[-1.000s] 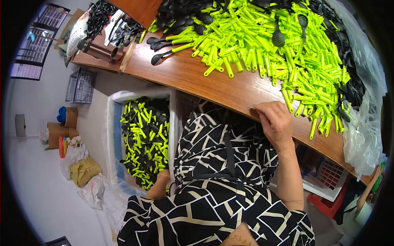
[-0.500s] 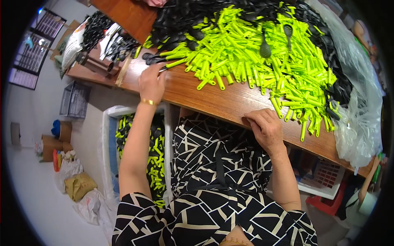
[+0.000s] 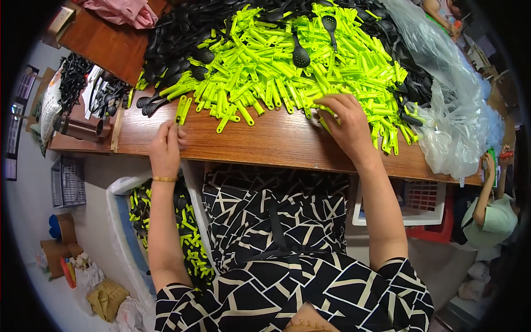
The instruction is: The person assembles kitchen utensils by inserting black slotted spoon heads into neon green plastic handles. They pick up a spoon head and a handle, fit them together, and place the completed utensil into a white bin below the table. The process is repeated continuously throughout the video.
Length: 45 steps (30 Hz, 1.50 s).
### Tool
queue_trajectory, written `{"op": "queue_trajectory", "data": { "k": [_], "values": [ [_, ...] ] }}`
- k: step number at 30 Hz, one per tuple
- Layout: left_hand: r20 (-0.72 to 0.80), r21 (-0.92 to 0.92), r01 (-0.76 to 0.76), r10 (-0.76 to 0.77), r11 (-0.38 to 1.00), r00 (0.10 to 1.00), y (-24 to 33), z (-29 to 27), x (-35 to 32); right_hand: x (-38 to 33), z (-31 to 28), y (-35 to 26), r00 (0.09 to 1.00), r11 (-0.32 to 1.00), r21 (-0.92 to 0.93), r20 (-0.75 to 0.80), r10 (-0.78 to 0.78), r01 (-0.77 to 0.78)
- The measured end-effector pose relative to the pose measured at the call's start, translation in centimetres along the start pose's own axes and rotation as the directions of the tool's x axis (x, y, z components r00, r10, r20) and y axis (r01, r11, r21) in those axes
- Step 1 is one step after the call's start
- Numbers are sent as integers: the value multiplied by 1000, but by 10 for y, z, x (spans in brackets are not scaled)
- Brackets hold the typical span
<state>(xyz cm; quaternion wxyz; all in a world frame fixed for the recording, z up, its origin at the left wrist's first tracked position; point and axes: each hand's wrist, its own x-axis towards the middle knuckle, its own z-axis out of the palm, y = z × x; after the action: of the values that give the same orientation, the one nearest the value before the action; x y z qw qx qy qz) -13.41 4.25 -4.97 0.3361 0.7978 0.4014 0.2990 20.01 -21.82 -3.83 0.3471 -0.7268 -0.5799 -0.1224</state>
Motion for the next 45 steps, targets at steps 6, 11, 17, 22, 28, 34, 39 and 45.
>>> {"op": "queue_trajectory", "data": {
  "k": [6,11,17,22,28,34,39,45],
  "values": [
    [362,-593,359,-159,721,918,34,58,-45,23,31,25,995,985,-144,21,-96,98],
    [438,-661,423,-140,620,888,54,67,-50,22,16,6,983,993,-23,-139,-119,117],
    [509,-692,492,-127,529,852,69,84,-67,8,13,-15,993,989,92,-41,-111,115],
    [537,-706,530,-133,470,833,71,89,-82,-15,17,-32,928,524,777,206,309,-347],
    [557,-680,566,-175,465,812,83,100,-106,-27,33,-53,736,-357,788,606,301,-502],
    [539,-661,540,-171,521,825,96,106,-107,-32,34,-62,793,-137,846,532,297,-516],
    [540,-645,510,-132,569,831,106,109,-105,-35,27,-61,798,-101,853,517,311,-513],
    [559,-592,488,-109,642,822,118,111,-109,-28,20,-64,876,234,857,394,278,-460]
  ]
}}
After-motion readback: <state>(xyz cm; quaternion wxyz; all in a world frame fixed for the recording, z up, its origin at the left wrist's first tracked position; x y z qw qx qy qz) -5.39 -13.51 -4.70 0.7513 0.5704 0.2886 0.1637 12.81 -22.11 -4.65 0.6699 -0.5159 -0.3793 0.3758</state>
